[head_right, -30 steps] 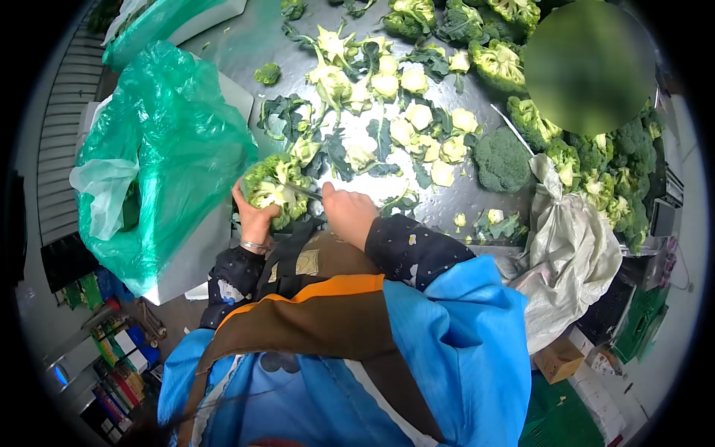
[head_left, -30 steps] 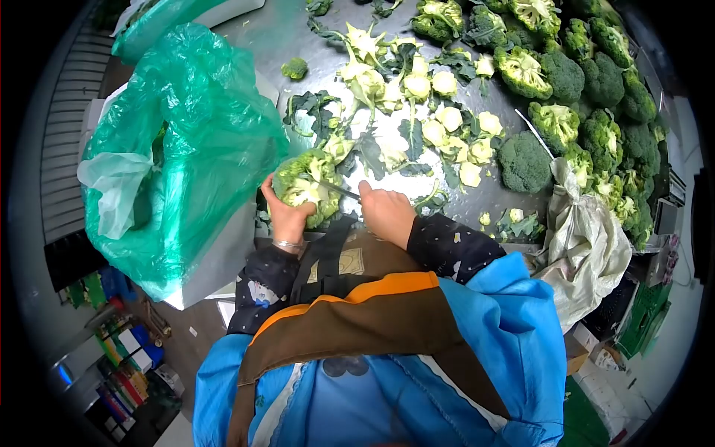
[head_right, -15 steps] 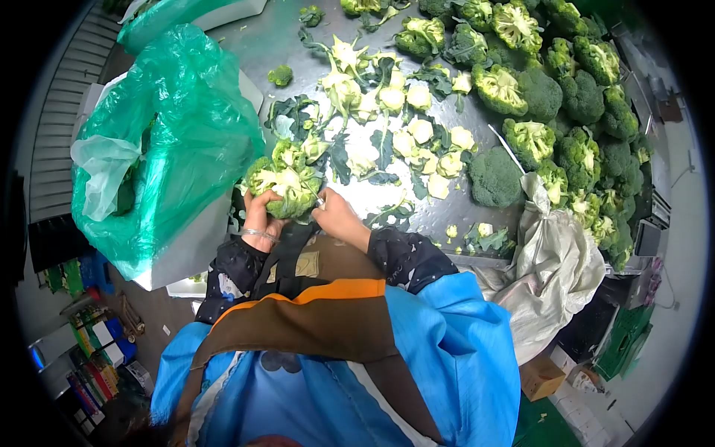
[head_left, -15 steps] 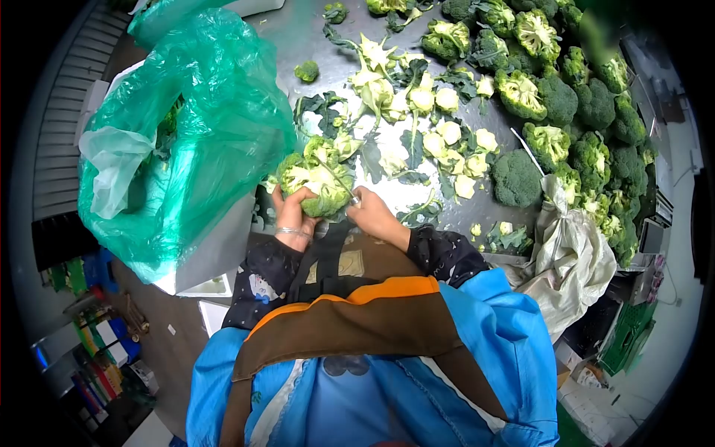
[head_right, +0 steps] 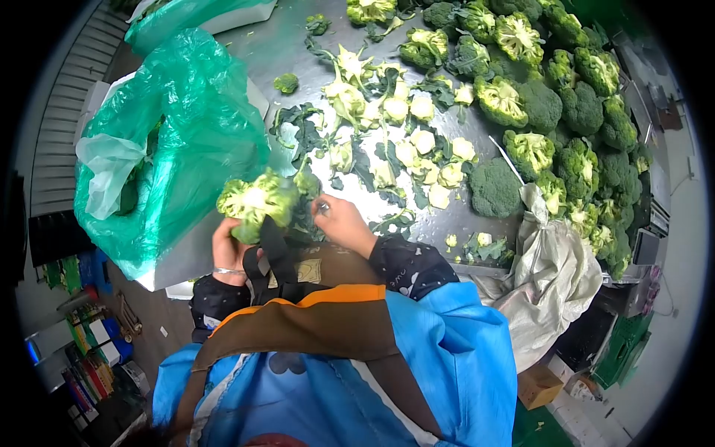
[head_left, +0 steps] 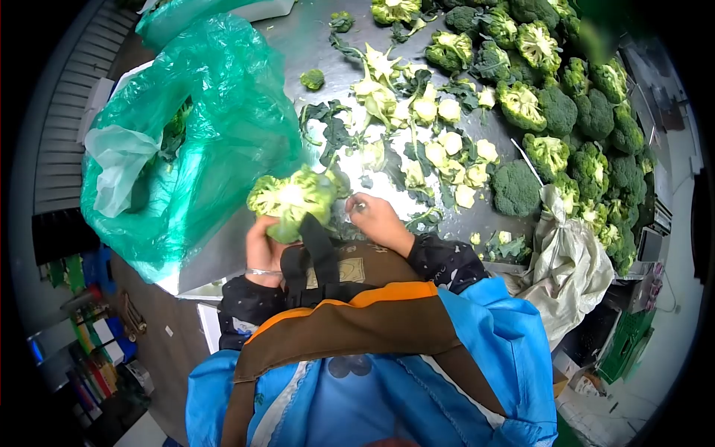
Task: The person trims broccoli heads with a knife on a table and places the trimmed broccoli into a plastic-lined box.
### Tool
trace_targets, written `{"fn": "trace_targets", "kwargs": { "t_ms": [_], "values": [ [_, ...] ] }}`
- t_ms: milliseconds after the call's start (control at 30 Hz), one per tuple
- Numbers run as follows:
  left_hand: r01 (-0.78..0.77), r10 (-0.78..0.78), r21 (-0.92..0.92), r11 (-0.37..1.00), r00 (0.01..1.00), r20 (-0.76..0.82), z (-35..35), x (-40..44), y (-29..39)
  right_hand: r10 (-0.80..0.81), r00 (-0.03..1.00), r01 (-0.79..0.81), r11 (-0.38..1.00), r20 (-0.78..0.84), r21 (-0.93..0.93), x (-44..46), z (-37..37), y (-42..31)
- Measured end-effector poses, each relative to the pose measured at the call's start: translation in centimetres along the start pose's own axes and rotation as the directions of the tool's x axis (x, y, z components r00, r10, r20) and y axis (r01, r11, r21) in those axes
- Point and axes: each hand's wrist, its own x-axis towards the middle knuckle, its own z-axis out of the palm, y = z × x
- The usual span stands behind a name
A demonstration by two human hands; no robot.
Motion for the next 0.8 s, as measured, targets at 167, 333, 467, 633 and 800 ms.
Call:
{"fn": "trace_targets", "kwargs": {
  "t_ms": [167, 333, 467, 633, 800],
  "values": [
    [-0.169, 0.145, 0.595, 0.786, 0.985, 0.088, 7.4, -1.7, -2.4, -0.047, 0.996, -0.039, 0.556, 0.078, 0.83, -3.3, -5.0, -2.7],
    [-0.276, -0.056, 0.956, 0.095, 0.958, 0.282, 9.2, 4.8, -0.7, 0.072, 0.948, 0.3, 0.137, -0.311, 0.944, -7.2, -10.4, 2.3],
    [-0.307, 0.255, 0.622, -0.72, 0.717, 0.649, 3.9, 9.5, -1.0, -0.198, 0.867, 0.482, 0.099, -0.457, 0.871, -12.4, -23.7, 2.4],
    [-0.36, 0.043, 0.504, -0.785, 0.78, 0.624, 1.3, 11.9, -1.7, 0.089, 0.702, 0.681, 0.207, -0.707, 0.702, -18.9, -39.6, -5.6],
    [-0.41, 0.426, 0.834, -0.37, 0.723, 0.544, 6.8, 15.9, 0.0, 0.191, 0.133, 0.896, 0.397, -0.973, 0.2, -22.1, -51.1, -5.2]
  ]
}}
